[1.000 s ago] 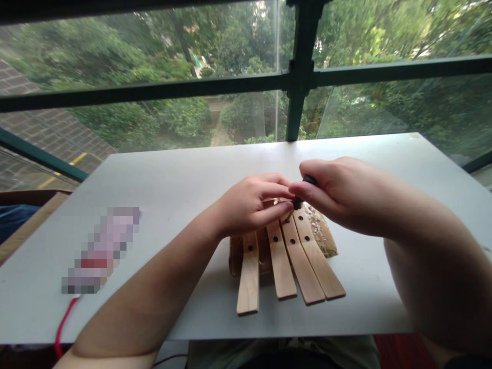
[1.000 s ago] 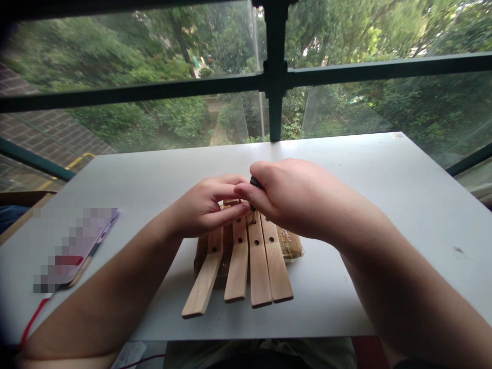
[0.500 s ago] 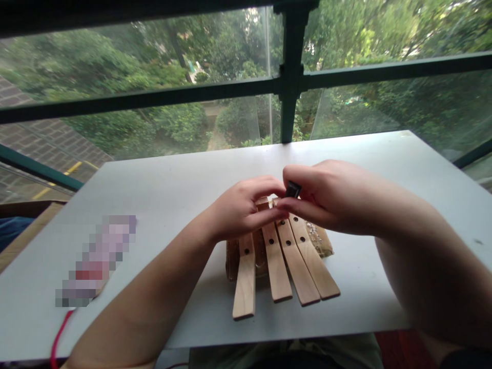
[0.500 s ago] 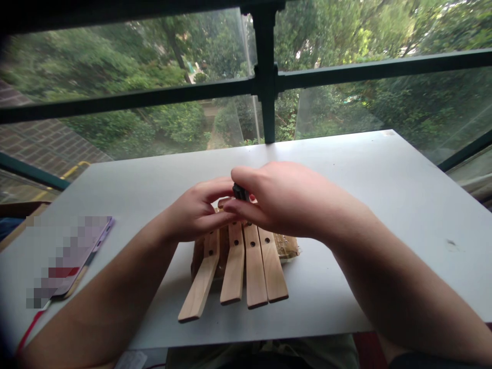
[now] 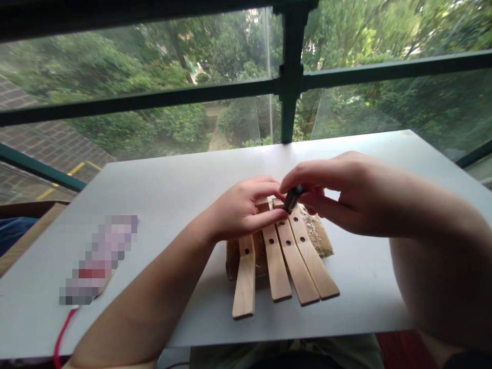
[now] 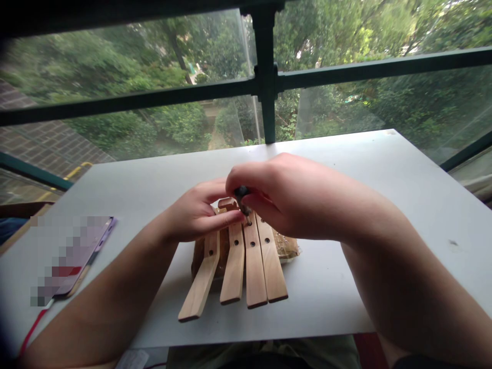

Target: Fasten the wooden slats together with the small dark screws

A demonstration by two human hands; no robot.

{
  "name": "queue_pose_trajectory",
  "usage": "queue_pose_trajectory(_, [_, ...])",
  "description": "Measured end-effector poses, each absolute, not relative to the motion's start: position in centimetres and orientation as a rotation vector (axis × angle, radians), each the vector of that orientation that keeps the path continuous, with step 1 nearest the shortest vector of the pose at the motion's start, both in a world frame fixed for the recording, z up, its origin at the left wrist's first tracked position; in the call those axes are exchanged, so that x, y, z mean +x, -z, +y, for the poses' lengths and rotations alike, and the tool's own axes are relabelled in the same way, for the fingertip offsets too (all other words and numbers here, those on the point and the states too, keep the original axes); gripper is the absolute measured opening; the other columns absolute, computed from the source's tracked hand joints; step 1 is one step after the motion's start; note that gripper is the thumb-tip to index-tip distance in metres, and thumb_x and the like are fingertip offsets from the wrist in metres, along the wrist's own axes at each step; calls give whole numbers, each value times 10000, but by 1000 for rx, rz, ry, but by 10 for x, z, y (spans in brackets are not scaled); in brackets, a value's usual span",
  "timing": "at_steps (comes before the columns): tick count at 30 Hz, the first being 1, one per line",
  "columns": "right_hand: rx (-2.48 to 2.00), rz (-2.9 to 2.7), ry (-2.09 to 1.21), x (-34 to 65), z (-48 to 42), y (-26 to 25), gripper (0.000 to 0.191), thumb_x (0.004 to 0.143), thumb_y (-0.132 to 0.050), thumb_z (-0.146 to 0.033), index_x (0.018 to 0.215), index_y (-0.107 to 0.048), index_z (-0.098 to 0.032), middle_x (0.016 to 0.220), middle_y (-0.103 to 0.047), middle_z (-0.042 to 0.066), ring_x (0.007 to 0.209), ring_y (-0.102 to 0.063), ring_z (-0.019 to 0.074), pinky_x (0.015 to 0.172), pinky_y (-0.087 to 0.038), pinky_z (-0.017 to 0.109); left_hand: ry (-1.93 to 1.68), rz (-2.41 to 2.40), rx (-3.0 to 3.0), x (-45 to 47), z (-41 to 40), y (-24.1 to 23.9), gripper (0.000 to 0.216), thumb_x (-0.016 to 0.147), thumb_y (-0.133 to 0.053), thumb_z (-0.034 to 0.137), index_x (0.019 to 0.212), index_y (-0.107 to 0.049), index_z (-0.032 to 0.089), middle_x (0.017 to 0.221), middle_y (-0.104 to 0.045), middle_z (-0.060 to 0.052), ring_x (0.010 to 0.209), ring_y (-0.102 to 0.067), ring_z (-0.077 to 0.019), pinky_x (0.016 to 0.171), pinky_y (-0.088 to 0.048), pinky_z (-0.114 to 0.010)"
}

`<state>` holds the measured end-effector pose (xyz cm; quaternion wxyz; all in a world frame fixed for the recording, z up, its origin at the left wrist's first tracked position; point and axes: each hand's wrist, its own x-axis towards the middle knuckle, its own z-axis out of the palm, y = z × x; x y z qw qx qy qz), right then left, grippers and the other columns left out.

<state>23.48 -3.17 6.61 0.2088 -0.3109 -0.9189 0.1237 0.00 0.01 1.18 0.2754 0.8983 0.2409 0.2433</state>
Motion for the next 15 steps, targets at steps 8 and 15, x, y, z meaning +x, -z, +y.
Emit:
queue_pose_trajectory(8, [-1007, -2519, -341, 228, -34, -66, 80, 906, -593, -297, 929, -623, -226, 704, -637, -28, 574, -476, 99, 547, -322, 256, -634, 614, 2403, -1, 0, -13, 182, 922, -591, 246, 1054, -703, 189, 1155, -675, -75, 1051, -634, -183, 946, -504, -288])
queue_pose_trajectory(15, [-1117, -2472, -289, 215, -32, -61, 295, 915, -578, -407, 713, -488, -212, 563, -470, -54, 506, -319, 86, 509, -252, 261, -668, 568, 2419, -1, 0, -12, 148, 899, -621, 228, 1013, -692, 166, 1103, -668, -65, 999, -625, -162, 913, -492, -255])
